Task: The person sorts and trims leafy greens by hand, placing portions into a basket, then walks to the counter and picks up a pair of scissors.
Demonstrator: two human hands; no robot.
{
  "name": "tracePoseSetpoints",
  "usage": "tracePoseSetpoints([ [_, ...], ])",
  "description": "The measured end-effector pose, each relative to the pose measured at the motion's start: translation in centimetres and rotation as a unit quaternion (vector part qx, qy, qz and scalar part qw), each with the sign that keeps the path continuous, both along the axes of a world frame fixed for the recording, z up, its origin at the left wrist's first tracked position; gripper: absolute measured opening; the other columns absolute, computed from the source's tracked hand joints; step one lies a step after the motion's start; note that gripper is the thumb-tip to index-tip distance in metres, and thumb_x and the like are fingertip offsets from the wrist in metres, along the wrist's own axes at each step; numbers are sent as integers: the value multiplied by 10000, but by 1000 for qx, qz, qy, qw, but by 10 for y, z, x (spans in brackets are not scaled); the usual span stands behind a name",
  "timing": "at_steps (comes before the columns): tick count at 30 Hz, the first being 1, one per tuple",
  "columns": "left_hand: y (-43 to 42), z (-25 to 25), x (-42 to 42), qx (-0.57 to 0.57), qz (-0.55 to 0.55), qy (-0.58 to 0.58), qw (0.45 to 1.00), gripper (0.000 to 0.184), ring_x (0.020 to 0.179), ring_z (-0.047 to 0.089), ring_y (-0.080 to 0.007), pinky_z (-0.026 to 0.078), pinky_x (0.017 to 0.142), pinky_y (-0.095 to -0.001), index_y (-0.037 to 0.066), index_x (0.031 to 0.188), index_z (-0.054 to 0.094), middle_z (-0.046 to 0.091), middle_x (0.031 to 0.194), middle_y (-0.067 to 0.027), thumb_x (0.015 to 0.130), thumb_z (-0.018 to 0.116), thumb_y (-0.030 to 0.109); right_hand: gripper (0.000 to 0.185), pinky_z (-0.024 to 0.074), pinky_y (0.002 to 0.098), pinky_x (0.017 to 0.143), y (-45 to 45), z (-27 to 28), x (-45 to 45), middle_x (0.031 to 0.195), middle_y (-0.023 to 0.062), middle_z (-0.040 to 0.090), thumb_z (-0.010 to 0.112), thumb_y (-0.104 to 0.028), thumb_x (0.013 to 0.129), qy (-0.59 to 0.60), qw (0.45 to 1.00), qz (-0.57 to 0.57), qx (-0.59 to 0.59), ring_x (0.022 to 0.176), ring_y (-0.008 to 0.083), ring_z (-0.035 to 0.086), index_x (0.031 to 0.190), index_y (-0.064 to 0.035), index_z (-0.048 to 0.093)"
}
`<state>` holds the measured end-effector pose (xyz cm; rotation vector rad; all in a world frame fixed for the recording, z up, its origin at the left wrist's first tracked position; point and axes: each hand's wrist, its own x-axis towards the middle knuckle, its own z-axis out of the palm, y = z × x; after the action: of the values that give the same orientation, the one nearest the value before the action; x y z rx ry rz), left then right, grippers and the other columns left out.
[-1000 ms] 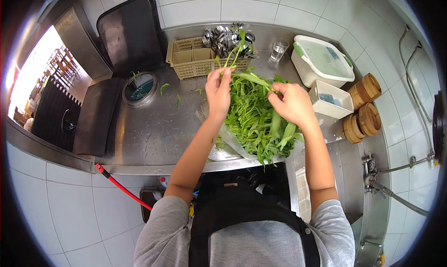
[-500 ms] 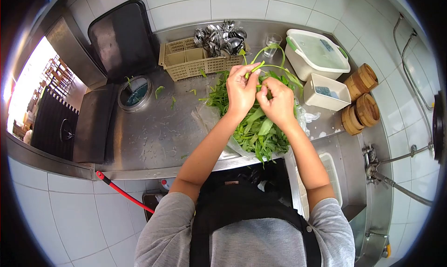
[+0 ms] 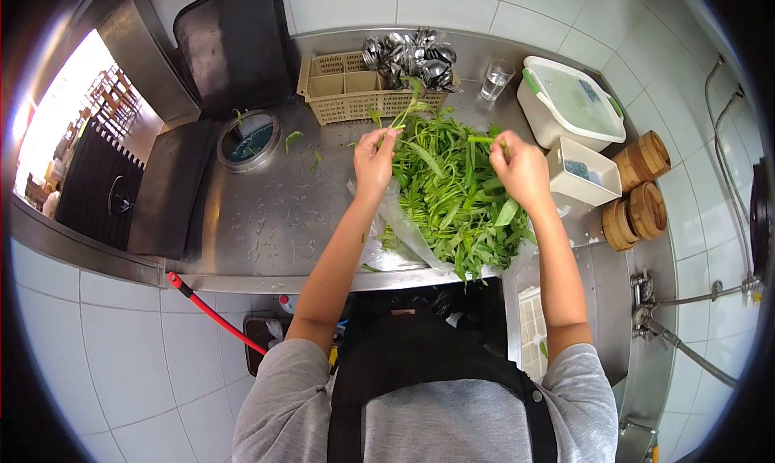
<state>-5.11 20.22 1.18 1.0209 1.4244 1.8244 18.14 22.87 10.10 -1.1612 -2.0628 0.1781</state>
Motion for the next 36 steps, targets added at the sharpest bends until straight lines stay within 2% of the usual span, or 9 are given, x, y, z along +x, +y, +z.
tracePoseSetpoints([
  [2, -4, -5, -1, 0, -6, -31, 1000, 222, 619, 441, -54, 379, 558, -201, 39, 927, 668, 506, 844, -21, 865, 571, 229, 143, 451, 411, 549, 5, -12, 3, 602, 129, 586, 603, -199, 772, -204, 979, -19, -15, 620, 320, 590, 753, -61, 569],
  [8, -6, -8, -11, 37, 20, -67, 997, 229, 604, 434, -43, 368, 541, -176, 35, 952, 653, 534, 851, 2, 882, 548, 226, 151, 478, 406, 584, -18, 26, -13, 648, 113, 615, 650, -259, 738, -219, 965, -145, -25, 629, 307, 604, 749, -109, 638],
  [11, -8, 0, -10, 32, 27, -111, 993, 237, 601, 433, -34, 360, 509, -168, 28, 964, 637, 560, 840, 7, 894, 528, 227, 98, 468, 370, 540, -24, 15, -25, 608, 82, 597, 635, -254, 747, -184, 971, 153, -5, 578, 271, 593, 801, -188, 682],
  [15, -7, 5, 0, 81, 39, -134, 987, 274, 589, 445, -14, 368, 506, -154, 7, 997, 598, 628, 946, -37, 897, 524, 251, 132, 473, 402, 554, -19, -24, -40, 595, 127, 586, 605, -224, 768, -412, 904, 110, -1, 597, 290, 598, 728, -105, 643],
  [18, -12, 7, 1, 115, 54, -151, 980, 291, 603, 462, -19, 377, 509, -158, 1, 1010, 578, 618, 985, -44, 904, 512, 263, 136, 493, 396, 572, -15, -21, -35, 635, 143, 607, 582, -198, 768, -401, 910, 102, 2, 626, 295, 612, 736, -78, 637],
  [21, -17, 11, 3, 84, 79, -115, 987, 296, 620, 492, -33, 402, 515, -165, -2, 1002, 566, 616, 1002, -63, 911, 500, 272, 130, 486, 380, 552, -32, 14, -25, 632, 133, 609, 602, -204, 762, -203, 975, 80, -44, 581, 293, 602, 763, -78, 635],
  [28, -14, 37, 42, 115, 36, -68, 990, 278, 519, 515, -75, 416, 445, -189, -9, 991, 558, 613, 891, -81, 926, 467, 246, 73, 443, 330, 474, -41, -2, -26, 624, 93, 609, 611, -97, 745, 106, 987, 121, -14, 477, 222, 572, 804, -88, 652],
  [31, -17, 54, 52, 79, -16, -87, 993, 267, 416, 442, -47, 349, 373, -187, -1, 981, 580, 455, 584, 19, 922, 480, 240, 73, 437, 314, 481, -44, -6, -22, 638, 79, 609, 638, -83, 731, 87, 988, 127, 16, 475, 204, 563, 803, -75, 650],
  [36, -11, 54, 61, 83, -26, -63, 994, 244, 405, 420, -35, 324, 368, -182, 8, 954, 603, 445, 571, 32, 920, 485, 219, 72, 445, 314, 501, -40, -11, -16, 628, 77, 598, 657, -110, 728, 55, 983, 122, 129, 514, 216, 565, 793, -82, 644],
])
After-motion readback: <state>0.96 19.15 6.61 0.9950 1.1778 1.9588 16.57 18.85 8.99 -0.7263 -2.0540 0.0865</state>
